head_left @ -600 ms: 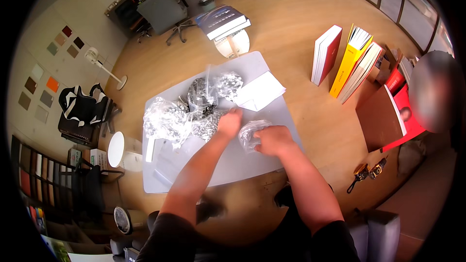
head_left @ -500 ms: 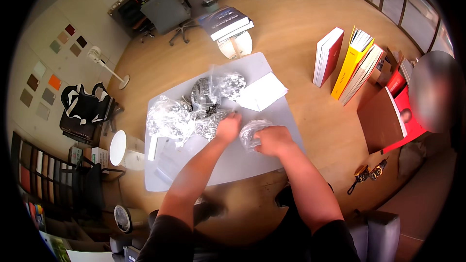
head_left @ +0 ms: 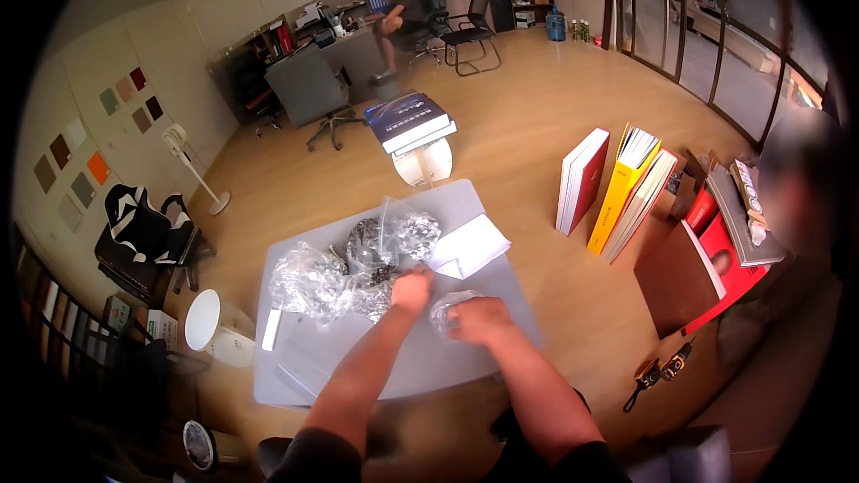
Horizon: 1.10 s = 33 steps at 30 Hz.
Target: The person sits on the floor and sorts small metal fasteners from a large plastic bag into a smaller plastic bag. They pick up handfuls of the fasteners and transfer them into the smaller bag, occasionally adjusting the bags on the table.
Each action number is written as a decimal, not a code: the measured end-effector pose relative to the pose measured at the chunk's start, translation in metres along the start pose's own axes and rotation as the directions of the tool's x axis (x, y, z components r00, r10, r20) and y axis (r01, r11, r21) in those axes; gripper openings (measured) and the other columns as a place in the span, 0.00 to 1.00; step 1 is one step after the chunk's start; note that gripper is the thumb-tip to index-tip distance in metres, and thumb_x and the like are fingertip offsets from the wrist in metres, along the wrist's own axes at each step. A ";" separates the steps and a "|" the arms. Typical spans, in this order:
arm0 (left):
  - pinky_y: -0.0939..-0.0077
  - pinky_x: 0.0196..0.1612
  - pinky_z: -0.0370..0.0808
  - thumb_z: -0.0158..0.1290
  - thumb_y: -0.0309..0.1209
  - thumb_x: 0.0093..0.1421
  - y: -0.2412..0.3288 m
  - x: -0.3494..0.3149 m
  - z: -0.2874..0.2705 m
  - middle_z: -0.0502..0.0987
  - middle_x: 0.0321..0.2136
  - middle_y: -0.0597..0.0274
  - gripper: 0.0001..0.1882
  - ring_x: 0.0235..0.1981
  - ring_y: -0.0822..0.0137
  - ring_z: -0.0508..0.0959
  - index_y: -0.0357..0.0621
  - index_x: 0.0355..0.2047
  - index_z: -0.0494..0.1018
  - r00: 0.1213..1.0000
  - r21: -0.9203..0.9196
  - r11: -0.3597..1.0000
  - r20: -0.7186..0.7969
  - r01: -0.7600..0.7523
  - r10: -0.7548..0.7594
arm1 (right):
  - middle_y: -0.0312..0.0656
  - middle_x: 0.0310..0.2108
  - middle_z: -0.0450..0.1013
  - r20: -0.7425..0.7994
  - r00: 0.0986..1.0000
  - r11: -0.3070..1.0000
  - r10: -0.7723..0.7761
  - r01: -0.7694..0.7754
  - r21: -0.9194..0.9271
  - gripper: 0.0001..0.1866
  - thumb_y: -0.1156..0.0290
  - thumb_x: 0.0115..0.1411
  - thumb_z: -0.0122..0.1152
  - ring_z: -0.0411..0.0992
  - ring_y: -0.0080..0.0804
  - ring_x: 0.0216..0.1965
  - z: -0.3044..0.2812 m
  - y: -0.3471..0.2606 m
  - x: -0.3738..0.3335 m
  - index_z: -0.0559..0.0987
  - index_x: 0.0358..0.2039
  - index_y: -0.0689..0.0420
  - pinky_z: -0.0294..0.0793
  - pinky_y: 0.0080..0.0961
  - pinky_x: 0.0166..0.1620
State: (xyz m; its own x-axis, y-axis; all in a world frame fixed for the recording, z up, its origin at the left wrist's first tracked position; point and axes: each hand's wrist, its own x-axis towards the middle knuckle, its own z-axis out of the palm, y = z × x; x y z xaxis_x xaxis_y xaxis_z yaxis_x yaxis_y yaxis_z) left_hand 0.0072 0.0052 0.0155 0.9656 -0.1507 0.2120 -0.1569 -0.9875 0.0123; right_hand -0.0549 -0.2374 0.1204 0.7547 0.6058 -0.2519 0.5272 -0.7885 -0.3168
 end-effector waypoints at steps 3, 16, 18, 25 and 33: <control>0.47 0.43 0.84 0.55 0.29 0.61 0.000 0.002 0.003 0.82 0.41 0.52 0.04 0.39 0.42 0.86 0.48 0.36 0.78 0.999 -0.070 0.997 -0.034 0.023 -0.026 | 0.37 0.49 0.84 0.017 1.000 1.000 0.007 -0.007 0.007 0.19 0.44 0.61 0.66 0.81 0.41 0.53 0.001 0.000 -0.001 0.87 0.47 0.38 0.80 0.42 0.55; 0.69 0.41 0.83 0.58 0.23 0.70 0.031 -0.068 -0.093 0.85 0.37 0.58 0.09 0.35 0.64 0.84 0.39 0.48 0.84 0.930 -0.932 0.270 0.142 0.241 -0.339 | 0.48 0.43 0.85 -0.221 0.975 0.968 0.001 0.054 0.244 0.14 0.56 0.64 0.62 0.83 0.49 0.44 -0.007 0.017 -0.007 0.89 0.36 0.50 0.82 0.44 0.48; 0.74 0.41 0.82 0.58 0.22 0.71 0.054 -0.105 -0.131 0.84 0.40 0.59 0.10 0.37 0.69 0.83 0.37 0.51 0.82 0.854 -0.901 -0.364 0.370 0.234 -0.366 | 0.48 0.41 0.85 -0.278 0.960 0.955 -0.011 0.093 0.280 0.16 0.55 0.66 0.60 0.83 0.48 0.41 -0.015 0.023 -0.013 0.89 0.36 0.53 0.82 0.44 0.46; 0.75 0.41 0.79 0.61 0.23 0.69 0.076 -0.192 -0.151 0.85 0.40 0.59 0.11 0.35 0.71 0.81 0.38 0.51 0.82 0.829 -0.984 0.133 0.027 0.122 -0.559 | 0.37 0.41 0.83 -0.018 0.999 -0.196 0.049 0.027 0.980 0.23 0.49 0.77 0.49 0.81 0.31 0.42 0.011 -0.062 0.000 0.83 0.46 0.56 0.79 0.36 0.41; 0.58 0.56 0.76 0.69 0.24 0.55 0.081 -0.155 -0.215 0.83 0.50 0.58 0.20 0.51 0.50 0.80 0.45 0.49 0.82 0.926 -0.350 0.920 -0.376 -0.175 0.033 | 0.34 0.34 0.77 0.156 0.986 -0.671 -0.065 -0.159 0.724 0.18 0.52 0.78 0.49 0.73 0.24 0.31 0.041 -0.102 0.033 0.78 0.42 0.53 0.71 0.26 0.32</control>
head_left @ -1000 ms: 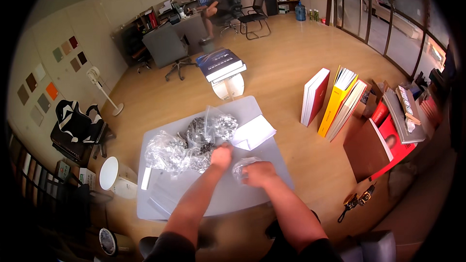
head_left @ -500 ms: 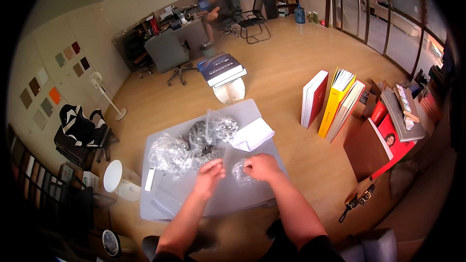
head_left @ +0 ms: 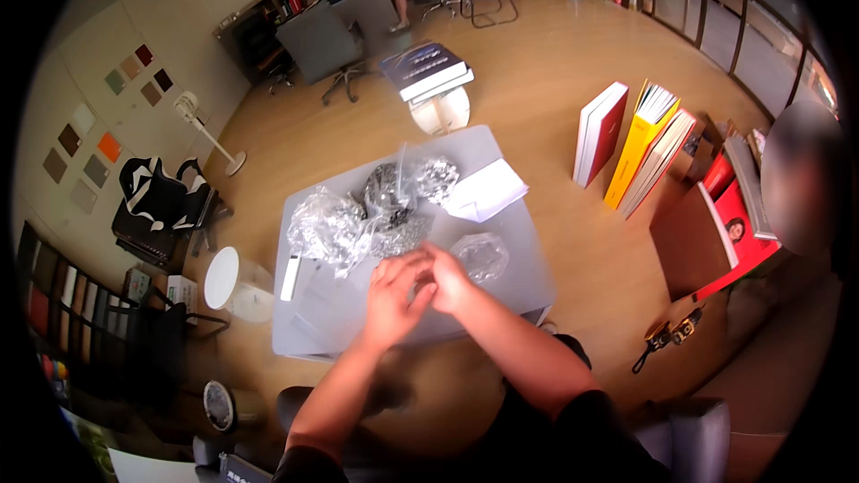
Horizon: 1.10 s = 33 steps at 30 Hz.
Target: The person sits on the floor and sorts small metal fasteners from a large plastic bag into a smaller plastic bag. They pick up handfuls of the fasteners and transfer them into the smaller bag, occasionally adjusting the bags on the table.
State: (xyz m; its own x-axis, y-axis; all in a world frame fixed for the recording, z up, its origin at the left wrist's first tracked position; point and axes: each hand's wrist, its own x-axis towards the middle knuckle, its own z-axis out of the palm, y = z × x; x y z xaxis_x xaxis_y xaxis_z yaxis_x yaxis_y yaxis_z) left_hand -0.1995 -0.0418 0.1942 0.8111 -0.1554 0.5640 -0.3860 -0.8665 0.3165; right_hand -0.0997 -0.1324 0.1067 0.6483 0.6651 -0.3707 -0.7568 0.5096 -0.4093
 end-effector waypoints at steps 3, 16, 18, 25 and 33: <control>0.60 0.54 0.79 0.68 0.24 0.56 -0.004 0.009 -0.014 0.82 0.53 0.56 0.20 0.48 0.53 0.82 0.44 0.50 0.81 0.999 -0.006 1.000 -0.037 0.011 -0.012 | 0.30 0.23 0.70 -0.049 0.997 0.994 -0.056 0.051 -0.098 0.18 0.52 0.74 0.59 0.58 0.20 0.18 0.012 -0.039 -0.007 0.77 0.32 0.51 0.56 0.24 0.22; 0.50 0.56 0.79 0.62 0.48 0.64 -0.226 0.156 0.094 0.83 0.53 0.45 0.29 0.55 0.42 0.82 0.44 0.59 0.76 0.801 0.346 0.829 0.265 0.440 -0.536 | 0.45 0.56 0.82 -0.001 0.952 -0.496 -0.307 -0.161 -0.853 0.44 0.35 0.56 0.70 0.81 0.45 0.56 -0.050 -0.103 -0.038 0.76 0.65 0.51 0.80 0.42 0.55; 0.51 0.58 0.79 0.63 0.53 0.62 -0.249 0.170 0.114 0.83 0.55 0.46 0.35 0.58 0.46 0.82 0.44 0.61 0.74 0.714 0.437 0.740 0.262 0.512 -0.649 | 0.45 0.54 0.82 -0.011 0.974 -0.551 -0.225 -0.136 -0.823 0.41 0.36 0.55 0.71 0.81 0.45 0.56 -0.040 -0.099 -0.038 0.78 0.61 0.51 0.80 0.43 0.55; 0.55 0.58 0.80 0.63 0.55 0.59 -0.219 0.196 0.147 0.84 0.55 0.51 0.31 0.58 0.51 0.83 0.46 0.56 0.81 0.614 0.441 0.639 0.220 0.631 -0.758 | 0.44 0.51 0.83 0.034 0.958 -0.507 -0.285 -0.120 -0.854 0.32 0.43 0.56 0.71 0.81 0.44 0.55 -0.033 -0.102 -0.049 0.82 0.54 0.52 0.80 0.45 0.54; 0.51 0.57 0.78 0.58 0.49 0.67 -0.190 0.205 0.128 0.85 0.48 0.48 0.22 0.54 0.45 0.83 0.48 0.51 0.84 0.770 0.263 0.752 0.052 0.604 -0.636 | 0.44 0.50 0.83 0.052 0.944 -0.482 -0.325 -0.118 -0.868 0.31 0.42 0.55 0.72 0.81 0.44 0.53 -0.041 -0.104 -0.050 0.83 0.53 0.49 0.80 0.44 0.53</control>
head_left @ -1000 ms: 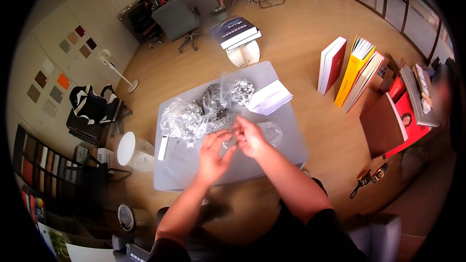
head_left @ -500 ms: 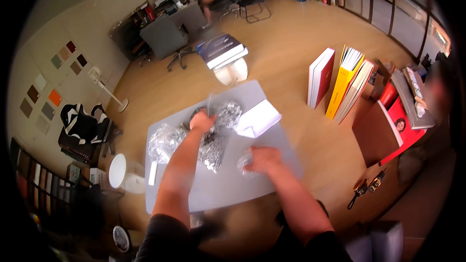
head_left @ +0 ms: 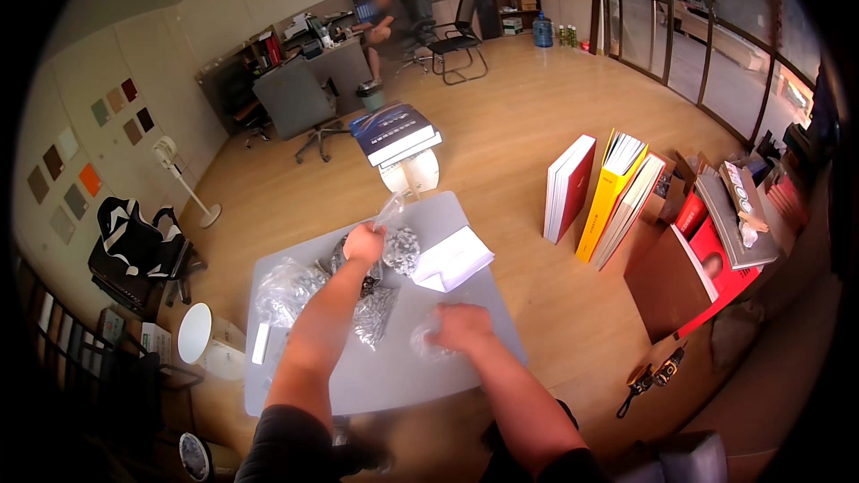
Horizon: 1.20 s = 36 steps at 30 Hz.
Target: The person sits on the floor and sorts small metal fasteners from a large plastic bag into a smaller plastic bag. They pick up handfuls of the fasteners and transfer them into the smaller bag, occasionally adjusting the bags on the table.
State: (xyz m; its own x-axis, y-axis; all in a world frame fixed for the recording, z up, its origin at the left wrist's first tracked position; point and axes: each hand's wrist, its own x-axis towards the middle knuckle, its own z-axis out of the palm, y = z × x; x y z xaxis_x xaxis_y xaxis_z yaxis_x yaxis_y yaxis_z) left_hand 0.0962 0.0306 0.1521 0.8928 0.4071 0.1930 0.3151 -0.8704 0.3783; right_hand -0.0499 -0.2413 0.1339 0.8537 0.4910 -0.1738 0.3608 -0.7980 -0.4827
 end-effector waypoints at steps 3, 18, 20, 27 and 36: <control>0.59 0.50 0.79 0.60 0.45 0.69 -0.003 -0.001 -0.018 0.87 0.44 0.51 0.19 0.45 0.54 0.86 0.47 0.52 0.85 1.000 -0.145 0.989 0.010 -0.011 0.013 | 0.44 0.49 0.84 -0.017 1.000 1.000 -0.004 0.004 0.004 0.34 0.40 0.53 0.72 0.82 0.44 0.52 0.001 0.002 0.002 0.83 0.55 0.47 0.80 0.42 0.54; 0.79 0.39 0.70 0.58 0.35 0.75 -0.051 -0.124 -0.222 0.81 0.32 0.73 0.12 0.33 0.80 0.72 0.38 0.42 0.83 0.986 -0.673 0.738 0.083 -0.052 0.145 | 0.44 0.58 0.81 -0.092 0.993 0.995 0.074 -0.067 0.078 0.43 0.38 0.50 0.77 0.79 0.44 0.59 -0.025 0.029 -0.003 0.80 0.62 0.46 0.78 0.40 0.60; 0.79 0.34 0.68 0.59 0.37 0.75 -0.074 -0.147 -0.243 0.79 0.29 0.76 0.13 0.30 0.82 0.68 0.39 0.40 0.84 0.983 -0.609 0.792 0.167 0.036 0.083 | 0.44 0.59 0.81 -0.114 0.992 0.990 0.057 -0.042 0.133 0.42 0.39 0.50 0.78 0.78 0.45 0.60 -0.018 0.043 0.005 0.81 0.62 0.48 0.77 0.40 0.61; 0.68 0.36 0.74 0.61 0.33 0.71 -0.160 -0.190 -0.280 0.80 0.29 0.63 0.10 0.30 0.67 0.79 0.37 0.37 0.82 0.909 -0.064 0.951 0.279 -0.303 0.308 | 0.42 0.57 0.82 -0.147 0.987 0.982 0.068 -0.041 0.185 0.42 0.41 0.50 0.78 0.79 0.41 0.59 -0.016 0.049 0.001 0.81 0.62 0.51 0.78 0.38 0.58; 0.56 0.48 0.81 0.63 0.28 0.61 -0.244 -0.214 -0.243 0.83 0.45 0.59 0.12 0.47 0.50 0.83 0.48 0.46 0.83 0.963 0.402 0.900 0.261 -0.169 0.064 | 0.42 0.61 0.80 0.002 0.994 0.989 0.109 -0.109 0.096 0.49 0.41 0.48 0.79 0.77 0.39 0.62 -0.012 0.037 0.008 0.76 0.68 0.51 0.75 0.37 0.63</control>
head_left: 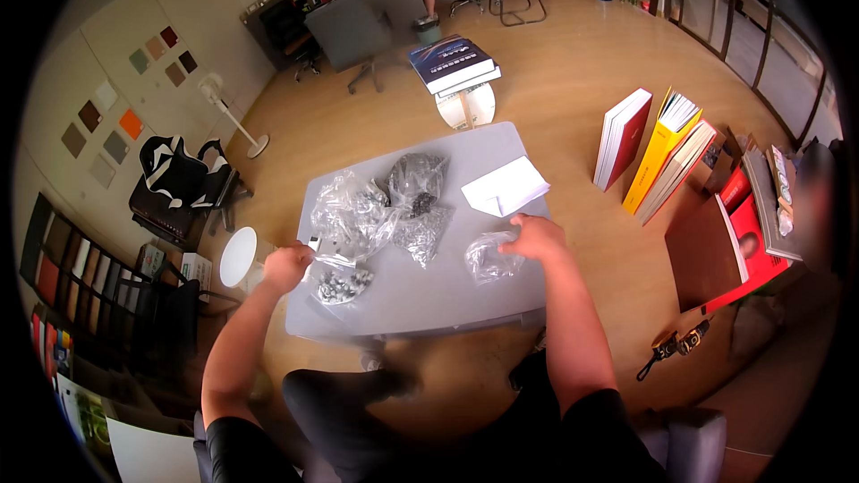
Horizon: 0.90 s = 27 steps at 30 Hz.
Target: The person sits on the floor and sorts small metal fasteners from a large plastic bag into a smaller plastic bag. They pick up handfuls of the fasteners and transfer them into the smaller bag, occasionally adjusting the bags on the table.
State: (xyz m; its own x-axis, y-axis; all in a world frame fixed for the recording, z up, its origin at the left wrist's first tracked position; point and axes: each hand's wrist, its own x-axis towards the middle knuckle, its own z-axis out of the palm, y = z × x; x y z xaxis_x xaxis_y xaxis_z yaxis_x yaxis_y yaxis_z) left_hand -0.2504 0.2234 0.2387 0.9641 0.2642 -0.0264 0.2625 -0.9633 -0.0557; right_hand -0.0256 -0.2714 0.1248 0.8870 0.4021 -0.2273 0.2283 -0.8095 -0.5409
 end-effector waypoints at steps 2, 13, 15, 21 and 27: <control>0.56 0.47 0.82 0.64 0.28 0.60 0.020 0.001 -0.002 0.82 0.46 0.58 0.15 0.45 0.49 0.84 0.48 0.48 0.82 0.970 0.050 0.991 -0.206 -0.123 0.131 | 0.43 0.62 0.79 -0.007 1.000 1.000 0.003 -0.003 0.026 0.50 0.41 0.48 0.79 0.77 0.40 0.63 0.002 0.003 0.003 0.76 0.68 0.51 0.75 0.37 0.63; 0.55 0.37 0.84 0.53 0.25 0.60 0.167 0.081 0.050 0.83 0.38 0.57 0.10 0.37 0.51 0.86 0.45 0.42 0.80 0.699 0.175 0.741 -0.251 -0.648 0.670 | 0.46 0.59 0.80 -0.074 0.995 0.997 -0.068 0.066 -0.033 0.45 0.37 0.47 0.76 0.77 0.47 0.61 0.011 -0.011 0.006 0.80 0.62 0.49 0.77 0.43 0.62; 0.57 0.38 0.84 0.54 0.27 0.61 0.184 0.117 0.083 0.82 0.41 0.58 0.10 0.38 0.53 0.86 0.47 0.42 0.80 0.725 0.286 0.726 -0.134 -0.625 0.676 | 0.46 0.64 0.77 0.001 0.999 0.993 -0.049 0.049 -0.109 0.51 0.33 0.47 0.75 0.75 0.47 0.64 0.007 -0.006 0.009 0.75 0.69 0.46 0.74 0.43 0.65; 0.55 0.39 0.85 0.53 0.29 0.62 0.204 0.175 0.141 0.81 0.43 0.54 0.09 0.40 0.53 0.87 0.46 0.42 0.79 0.844 0.310 0.814 -0.060 -0.492 0.533 | 0.45 0.62 0.79 0.028 0.998 0.999 -0.047 0.048 -0.010 0.50 0.34 0.49 0.73 0.77 0.46 0.62 -0.005 -0.013 -0.006 0.75 0.68 0.48 0.76 0.42 0.63; 0.56 0.42 0.85 0.53 0.31 0.64 0.210 0.189 0.137 0.81 0.43 0.58 0.09 0.43 0.54 0.86 0.49 0.40 0.82 0.809 0.330 0.785 -0.096 -0.524 0.580 | 0.45 0.61 0.79 -0.019 0.999 0.999 -0.042 0.042 0.001 0.48 0.35 0.49 0.73 0.77 0.44 0.61 0.002 -0.010 -0.002 0.77 0.67 0.48 0.76 0.41 0.62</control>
State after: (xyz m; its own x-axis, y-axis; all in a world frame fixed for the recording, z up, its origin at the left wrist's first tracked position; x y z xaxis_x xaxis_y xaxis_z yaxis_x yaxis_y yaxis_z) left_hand -0.0189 0.0772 0.0847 0.9360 -0.3495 0.0417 -0.3125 -0.8795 -0.3588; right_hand -0.0301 -0.2638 0.1291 0.8840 0.4274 -0.1893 0.2649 -0.7916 -0.5507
